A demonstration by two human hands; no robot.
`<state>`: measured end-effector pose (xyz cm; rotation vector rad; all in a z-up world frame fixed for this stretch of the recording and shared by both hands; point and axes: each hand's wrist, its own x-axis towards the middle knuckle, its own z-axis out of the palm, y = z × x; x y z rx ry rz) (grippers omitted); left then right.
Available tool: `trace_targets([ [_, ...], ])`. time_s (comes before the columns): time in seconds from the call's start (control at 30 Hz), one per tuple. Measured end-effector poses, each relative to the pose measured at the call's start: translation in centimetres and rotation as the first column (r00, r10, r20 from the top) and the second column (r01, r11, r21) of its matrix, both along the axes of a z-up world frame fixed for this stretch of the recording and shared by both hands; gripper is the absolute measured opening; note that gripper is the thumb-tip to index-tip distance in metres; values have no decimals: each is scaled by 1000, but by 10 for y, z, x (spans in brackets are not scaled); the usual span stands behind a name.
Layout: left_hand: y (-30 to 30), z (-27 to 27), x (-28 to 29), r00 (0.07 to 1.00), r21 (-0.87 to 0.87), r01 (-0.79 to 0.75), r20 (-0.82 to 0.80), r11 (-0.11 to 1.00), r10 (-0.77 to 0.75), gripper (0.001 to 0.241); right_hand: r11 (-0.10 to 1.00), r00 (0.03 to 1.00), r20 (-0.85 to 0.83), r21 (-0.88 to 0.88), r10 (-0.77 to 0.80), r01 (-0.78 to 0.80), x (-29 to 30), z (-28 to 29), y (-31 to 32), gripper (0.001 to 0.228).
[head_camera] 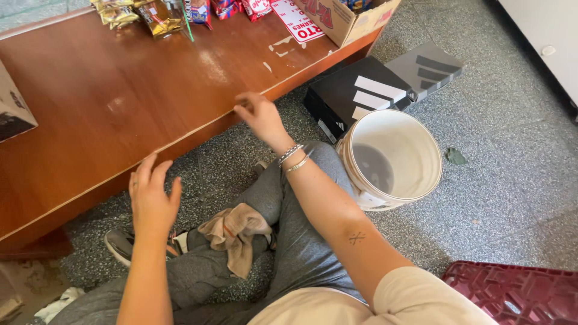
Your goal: The person picks up red and blue snack packets and places them into a cardboard box.
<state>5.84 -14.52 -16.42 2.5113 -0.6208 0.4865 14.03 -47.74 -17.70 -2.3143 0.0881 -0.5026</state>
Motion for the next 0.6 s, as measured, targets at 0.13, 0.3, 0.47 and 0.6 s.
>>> trace_targets([
  [0.13,-3,-4,1,1000,3,14,-24,1000,-14,37,951,914,288,207,-285,231,49,22,-68,68],
  [0.3,-4,0,8,945,1,127,-303,992,-121,33,703,727,311,-207,-612,680,102,84,-208,86],
  [0.47,-12,13,9,926,-6,106,-363,994,-101,31,605,706,-55,-564,-706,562,120,39,-360,88],
  [0.6,-14,-3,17,947,15,133,-296,991,-122,32,688,794,-18,-510,-608,515,135,33,-371,66],
])
